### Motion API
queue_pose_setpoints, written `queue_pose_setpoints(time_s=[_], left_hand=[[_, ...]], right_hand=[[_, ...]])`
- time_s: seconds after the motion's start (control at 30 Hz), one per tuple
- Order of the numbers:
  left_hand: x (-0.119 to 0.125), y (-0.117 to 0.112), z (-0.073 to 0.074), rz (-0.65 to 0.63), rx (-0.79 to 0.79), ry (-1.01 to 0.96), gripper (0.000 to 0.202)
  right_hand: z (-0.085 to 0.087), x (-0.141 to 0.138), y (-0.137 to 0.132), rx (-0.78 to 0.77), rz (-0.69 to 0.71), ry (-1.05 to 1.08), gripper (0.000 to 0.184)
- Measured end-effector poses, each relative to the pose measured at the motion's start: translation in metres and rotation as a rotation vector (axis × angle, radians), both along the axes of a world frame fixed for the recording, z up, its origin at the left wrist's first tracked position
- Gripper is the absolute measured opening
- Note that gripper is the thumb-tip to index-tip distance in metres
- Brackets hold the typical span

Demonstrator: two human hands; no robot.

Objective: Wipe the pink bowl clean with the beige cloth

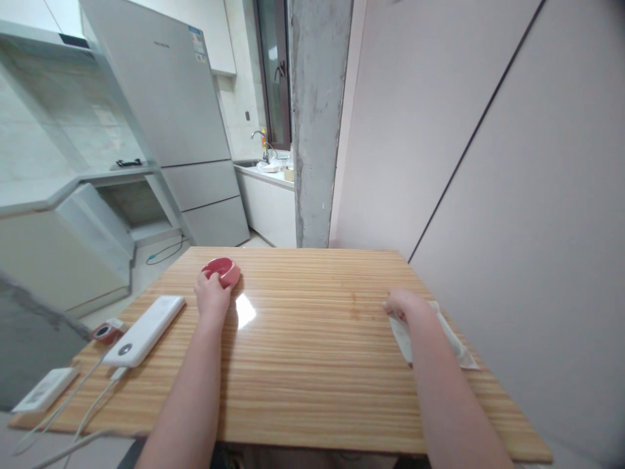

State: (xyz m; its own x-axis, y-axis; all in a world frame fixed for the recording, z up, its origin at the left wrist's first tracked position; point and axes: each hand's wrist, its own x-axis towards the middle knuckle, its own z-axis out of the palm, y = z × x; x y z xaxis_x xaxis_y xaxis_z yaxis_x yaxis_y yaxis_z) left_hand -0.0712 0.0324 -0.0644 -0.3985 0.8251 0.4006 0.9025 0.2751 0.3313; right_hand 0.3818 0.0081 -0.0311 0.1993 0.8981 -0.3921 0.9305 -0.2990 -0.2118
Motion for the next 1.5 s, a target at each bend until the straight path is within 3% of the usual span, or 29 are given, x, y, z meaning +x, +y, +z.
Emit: queue_pose_setpoints(time_s=[0.07, 0.17, 0.27, 0.33, 0.37, 0.43, 0.5, 0.53, 0.6, 0.73, 0.83, 0.9, 0.97, 1.07, 1.17, 1.27, 1.4, 1.5], left_hand=[[0.000, 0.001, 0.000, 0.008, -0.026, 0.015, 0.039], [0.002, -0.001, 0.003, 0.012, -0.062, 0.012, 0.041], [0.015, -0.008, 0.012, 0.078, -0.066, -0.002, 0.049], [0.034, -0.014, 0.018, 0.097, 0.021, 0.003, 0.058], [0.045, -0.016, 0.020, 0.044, 0.077, -0.009, 0.061], [0.070, -0.019, 0.020, -0.202, 0.105, -0.111, 0.060], [0.094, -0.020, 0.016, -0.472, -0.041, -0.277, 0.058], [0.103, -0.021, 0.013, -0.551, -0.134, -0.321, 0.059], [0.118, -0.025, 0.007, -0.590, -0.234, -0.270, 0.062], [0.136, -0.047, 0.000, -0.571, -0.151, 0.031, 0.061], [0.147, -0.072, -0.007, -0.830, -0.202, 0.088, 0.055], [0.145, -0.086, -0.011, -0.939, -0.290, 0.098, 0.056], [0.130, -0.094, -0.009, -0.914, -0.382, 0.116, 0.056], [0.083, -0.096, 0.004, -0.793, -0.542, 0.083, 0.057], [0.032, -0.092, 0.016, -0.603, -0.623, -0.001, 0.045], [0.001, -0.088, 0.016, -0.347, -0.562, -0.035, 0.040], [0.006, -0.085, 0.009, -0.101, -0.468, 0.097, 0.031], [0.040, -0.080, 0.019, -0.118, -0.313, 0.171, 0.023]], right_hand=[[-0.002, -0.007, 0.001, 0.003, 0.006, 0.068, 0.026], [-0.008, -0.029, 0.001, 0.002, -0.008, 0.345, 0.019], [-0.018, -0.069, 0.002, 0.070, -0.049, 0.731, 0.015], [-0.025, -0.097, 0.002, 0.169, -0.044, 0.917, 0.014], [-0.027, -0.109, 0.003, 0.203, -0.015, 1.001, 0.013], [-0.032, -0.125, 0.006, 0.276, 0.097, 1.263, 0.016], [-0.035, -0.128, 0.011, 0.379, 0.126, 1.409, 0.026], [-0.038, -0.125, 0.014, 0.447, 0.087, 1.396, 0.030], [-0.044, -0.116, 0.021, 0.581, -0.036, 1.281, 0.034], [-0.059, -0.103, 0.032, 0.650, -0.138, 1.128, 0.034], [-0.067, -0.105, 0.033, 0.626, -0.107, 1.103, 0.031], [-0.069, -0.108, 0.033, 0.611, -0.071, 1.083, 0.028], [-0.070, -0.110, 0.031, 0.597, -0.037, 1.060, 0.024], [-0.070, -0.110, 0.030, 0.583, -0.001, 1.024, 0.019], [-0.070, -0.110, 0.030, 0.588, 0.034, 0.994, 0.015], [-0.071, -0.112, 0.030, 0.597, 0.064, 0.975, 0.013], [-0.074, -0.113, 0.030, 0.585, 0.085, 0.974, 0.012], [-0.076, -0.113, 0.032, 0.587, 0.083, 0.971, 0.011]])
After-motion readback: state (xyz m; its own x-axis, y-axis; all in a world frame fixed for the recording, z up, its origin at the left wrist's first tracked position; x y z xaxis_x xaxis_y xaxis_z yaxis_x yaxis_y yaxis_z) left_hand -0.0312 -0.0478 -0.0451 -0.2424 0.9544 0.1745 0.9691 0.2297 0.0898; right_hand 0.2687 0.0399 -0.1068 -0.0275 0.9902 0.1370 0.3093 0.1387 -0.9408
